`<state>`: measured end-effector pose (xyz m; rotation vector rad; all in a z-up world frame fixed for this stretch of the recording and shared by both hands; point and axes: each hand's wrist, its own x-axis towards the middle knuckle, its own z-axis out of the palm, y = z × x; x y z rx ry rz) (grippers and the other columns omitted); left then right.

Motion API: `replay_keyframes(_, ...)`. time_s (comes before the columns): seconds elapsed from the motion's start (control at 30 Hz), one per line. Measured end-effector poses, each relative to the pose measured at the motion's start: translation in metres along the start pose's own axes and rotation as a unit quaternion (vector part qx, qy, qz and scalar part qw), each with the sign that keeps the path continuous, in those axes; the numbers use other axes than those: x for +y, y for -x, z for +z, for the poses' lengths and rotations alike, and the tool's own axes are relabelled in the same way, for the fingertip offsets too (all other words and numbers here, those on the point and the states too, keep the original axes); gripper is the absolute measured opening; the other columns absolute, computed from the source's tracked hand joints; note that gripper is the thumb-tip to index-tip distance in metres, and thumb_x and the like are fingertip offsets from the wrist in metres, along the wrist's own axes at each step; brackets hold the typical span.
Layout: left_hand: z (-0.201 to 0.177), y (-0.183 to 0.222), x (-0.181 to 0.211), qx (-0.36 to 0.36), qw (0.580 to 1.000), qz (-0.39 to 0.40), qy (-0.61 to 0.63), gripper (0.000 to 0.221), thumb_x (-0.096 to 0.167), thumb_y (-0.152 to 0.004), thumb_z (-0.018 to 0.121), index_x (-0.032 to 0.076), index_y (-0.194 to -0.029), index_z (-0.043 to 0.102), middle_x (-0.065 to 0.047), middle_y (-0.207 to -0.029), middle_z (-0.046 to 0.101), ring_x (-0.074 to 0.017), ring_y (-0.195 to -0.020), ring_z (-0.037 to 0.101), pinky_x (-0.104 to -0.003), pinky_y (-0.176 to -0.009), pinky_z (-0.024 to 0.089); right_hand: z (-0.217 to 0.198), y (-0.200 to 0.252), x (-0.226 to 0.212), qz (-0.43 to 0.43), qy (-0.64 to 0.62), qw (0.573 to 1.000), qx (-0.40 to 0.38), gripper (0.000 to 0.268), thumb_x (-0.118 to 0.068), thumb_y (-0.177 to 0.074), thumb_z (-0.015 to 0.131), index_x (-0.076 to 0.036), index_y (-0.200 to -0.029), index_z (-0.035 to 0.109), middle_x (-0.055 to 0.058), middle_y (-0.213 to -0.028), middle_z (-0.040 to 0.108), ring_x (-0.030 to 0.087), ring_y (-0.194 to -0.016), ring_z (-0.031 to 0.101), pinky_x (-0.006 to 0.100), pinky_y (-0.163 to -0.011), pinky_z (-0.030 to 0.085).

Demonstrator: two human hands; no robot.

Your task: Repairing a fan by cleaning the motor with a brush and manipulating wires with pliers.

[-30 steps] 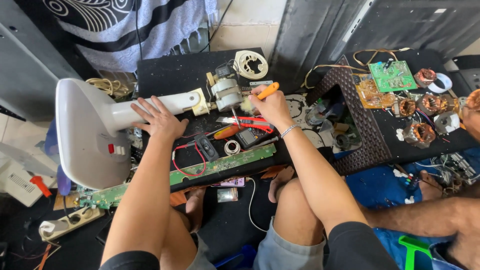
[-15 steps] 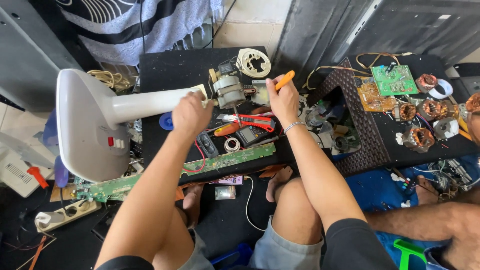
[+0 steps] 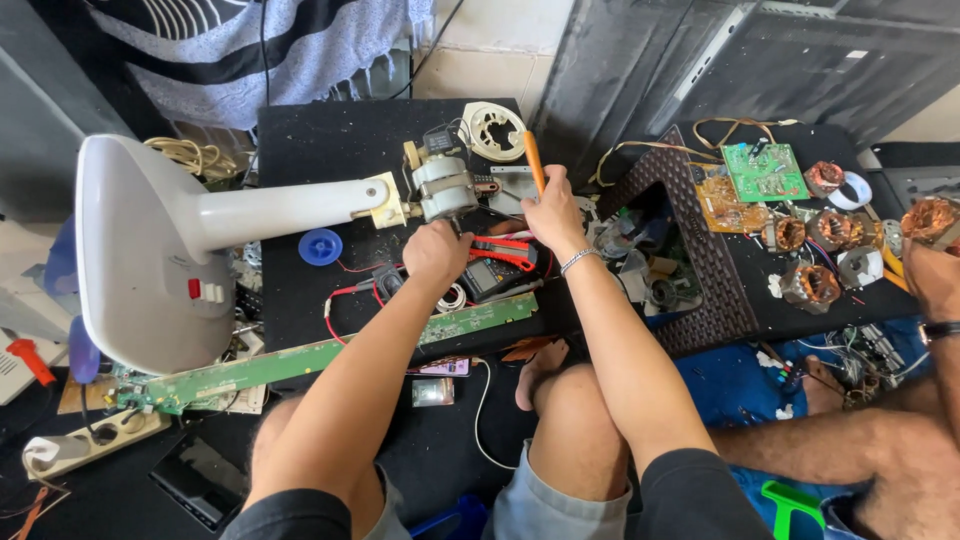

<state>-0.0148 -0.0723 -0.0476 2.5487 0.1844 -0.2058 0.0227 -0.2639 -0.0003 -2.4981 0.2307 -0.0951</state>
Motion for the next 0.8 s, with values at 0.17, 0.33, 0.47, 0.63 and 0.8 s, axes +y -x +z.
replay_keyframes(0.17, 0.004, -0.011, 0.001, -0.029, 0.999, -0.029, 0.032, 0.048, 0.043, -0.091, 0.069, -0.003, -0.105, 0.073, -0.023, -0.098, 0.076, -0.0410, -0.102, 0.074, -0.048, -0.087, 0.061, 0.009, -0.002, 0.002, -0.091, 0.031, 0.990, -0.101, 0.061, -0.025, -0.088, 0.071, -0.009, -0.144, 0.051, 0.022, -0.139, 0.051, 0.044, -0.127, 0.059, 0.053, -0.105, 0.050)
replay_keyframes(0.33, 0.016, -0.018, -0.002, -0.024, 0.998, -0.037, 0.050, 0.045, 0.038, -0.093, 0.066, -0.004, -0.106, 0.074, -0.023, -0.098, 0.076, -0.0417, -0.102, 0.074, -0.048, -0.087, 0.061, 0.009, 0.000, -0.002, -0.153, 0.040, 0.983, -0.097, 0.048, -0.025, -0.095, 0.067, -0.009, -0.140, 0.059, 0.019, -0.138, 0.056, 0.041, -0.131, 0.056, 0.050, -0.107, 0.048)
replay_keyframes(0.47, 0.020, -0.026, -0.006, -0.037, 0.995, -0.054, 0.074, 0.048, 0.038, -0.093, 0.064, -0.006, -0.110, 0.072, -0.025, -0.103, 0.075, -0.0426, -0.107, 0.072, -0.050, -0.091, 0.059, 0.008, -0.001, -0.001, -0.203, 0.053, 0.975, -0.069, 0.036, -0.026, -0.098, 0.066, -0.012, -0.132, 0.065, 0.014, -0.131, 0.061, 0.038, -0.128, 0.057, 0.049, -0.105, 0.048)
replay_keyframes(0.63, 0.000, -0.019, -0.006, -0.045, 0.994, -0.043, 0.091, 0.046, 0.034, -0.088, 0.061, -0.005, -0.107, 0.075, -0.025, -0.104, 0.076, -0.0412, -0.109, 0.072, -0.050, -0.092, 0.059, 0.008, 0.003, 0.004, -0.254, 0.050, 0.964, -0.055, 0.019, -0.021, -0.096, 0.067, -0.014, -0.112, 0.073, 0.010, -0.108, 0.067, 0.035, -0.112, 0.063, 0.046, -0.097, 0.051)
replay_keyframes(0.8, -0.050, 0.004, 0.001, -0.047, 0.999, 0.018, 0.001, 0.042, 0.028, -0.090, 0.060, -0.006, -0.110, 0.074, -0.026, -0.104, 0.075, -0.0429, -0.107, 0.072, -0.051, -0.090, 0.060, 0.012, 0.024, -0.017, -0.260, 0.071, 0.960, -0.080, 0.011, -0.019, -0.095, 0.067, -0.013, -0.098, 0.076, 0.008, -0.093, 0.070, 0.031, -0.099, 0.068, 0.043, -0.090, 0.053)
